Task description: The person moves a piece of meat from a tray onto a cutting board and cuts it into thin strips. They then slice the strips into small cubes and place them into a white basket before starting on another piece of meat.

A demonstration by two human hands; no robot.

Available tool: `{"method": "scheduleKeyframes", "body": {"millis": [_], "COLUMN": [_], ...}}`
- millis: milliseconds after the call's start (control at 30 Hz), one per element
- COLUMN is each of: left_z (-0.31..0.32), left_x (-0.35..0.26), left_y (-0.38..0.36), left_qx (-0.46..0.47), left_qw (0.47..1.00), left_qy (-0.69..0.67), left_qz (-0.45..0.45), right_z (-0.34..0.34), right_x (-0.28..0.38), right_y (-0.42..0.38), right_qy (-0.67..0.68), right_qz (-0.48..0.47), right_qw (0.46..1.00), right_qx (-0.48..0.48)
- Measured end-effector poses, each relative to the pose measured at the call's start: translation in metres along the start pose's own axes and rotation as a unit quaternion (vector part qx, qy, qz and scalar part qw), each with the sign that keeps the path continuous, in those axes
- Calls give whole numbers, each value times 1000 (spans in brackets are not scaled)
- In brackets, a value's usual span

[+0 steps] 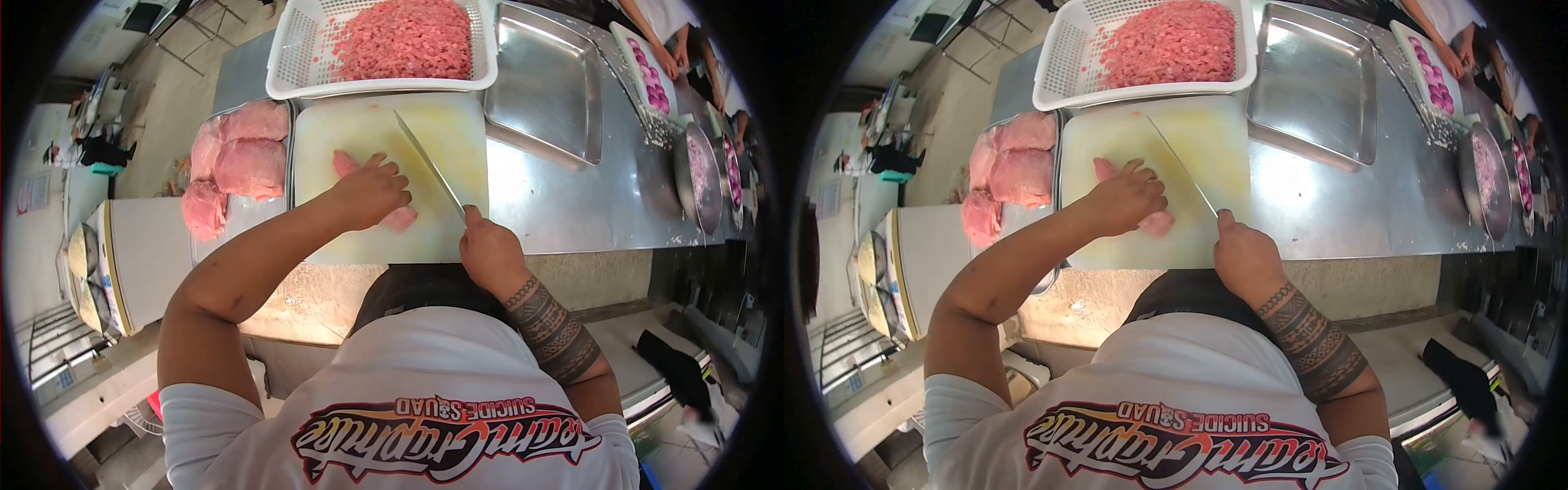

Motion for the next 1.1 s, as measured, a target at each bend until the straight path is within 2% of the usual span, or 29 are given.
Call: {"method": "scheduleKeyframes", "body": {"millis": [33, 100, 167, 200, 233, 267, 333, 433, 533, 633, 733, 767, 833, 933, 967, 1033, 1100], "left_z": [-12, -39, -40, -16, 13, 48, 104, 107, 102, 108, 97, 82, 44, -1, 4, 14, 10], "left_x": [-5, -9, -18, -23, -29, -35, -57, -50, -46, -37, -29, -28, -30, -22, -15, -2, 1], "left_y": [-2, -17, -50, -77, -100, -103, -86, -54, -46, -50, -71, -80, -93, -83, -80, -75, -76], "left_qx": [-33, -133, -288, -384, -467, -510, -546, -599, -590, -572, -491, -508, -521, -474, -438, -364, -351], "left_qw": [999, 984, 901, 802, 673, 545, 230, 268, 287, 318, 467, 522, 615, 757, 765, 775, 781], "left_qy": [34, -6, -123, -213, -296, -435, -660, -624, -602, -623, -539, -449, -254, -118, -149, -207, -215], "left_qz": [9, -121, -302, -405, -490, -503, -462, -425, -455, -428, -500, -518, -535, -434, -448, -474, -470], "right_z": [-3, -5, -7, -8, -8, -8, -3, 0, 12, 17, 5, 0, 1, -1, -2, -18, -36], "right_x": [2, 3, 2, 4, 7, 11, 23, 45, 59, 62, 59, 56, 31, 6, 0, 9, 21], "right_y": [1, 4, 6, 7, 8, 10, 14, 21, 23, 23, 15, 8, -3, 5, 6, 5, 1], "right_qy": [-8, -10, 3, -3, -10, -17, -18, -25, -31, -33, 7, 29, 5, -39, -56, -52, -40], "right_qz": [-6, -18, -34, -34, -35, -35, -77, -120, -142, -132, -159, -176, -131, -56, -29, -35, -43], "right_qw": [1000, 999, 998, 998, 997, 996, 994, 989, 986, 986, 986, 984, 991, 994, 993, 992, 994], "right_qx": [9, 26, 43, 54, 64, 74, 71, 77, 84, 94, 45, 19, 28, 80, 105, 106, 93]}}
Point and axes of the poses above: each hand's wrist, its own y-axis towards the middle knuckle, its own z-axis out of the palm, x = y × z, the point moved 7 cm from there along y, towards the middle knuckle, and after that the axes turned 14 degrees about z, right-handed, at the moved point
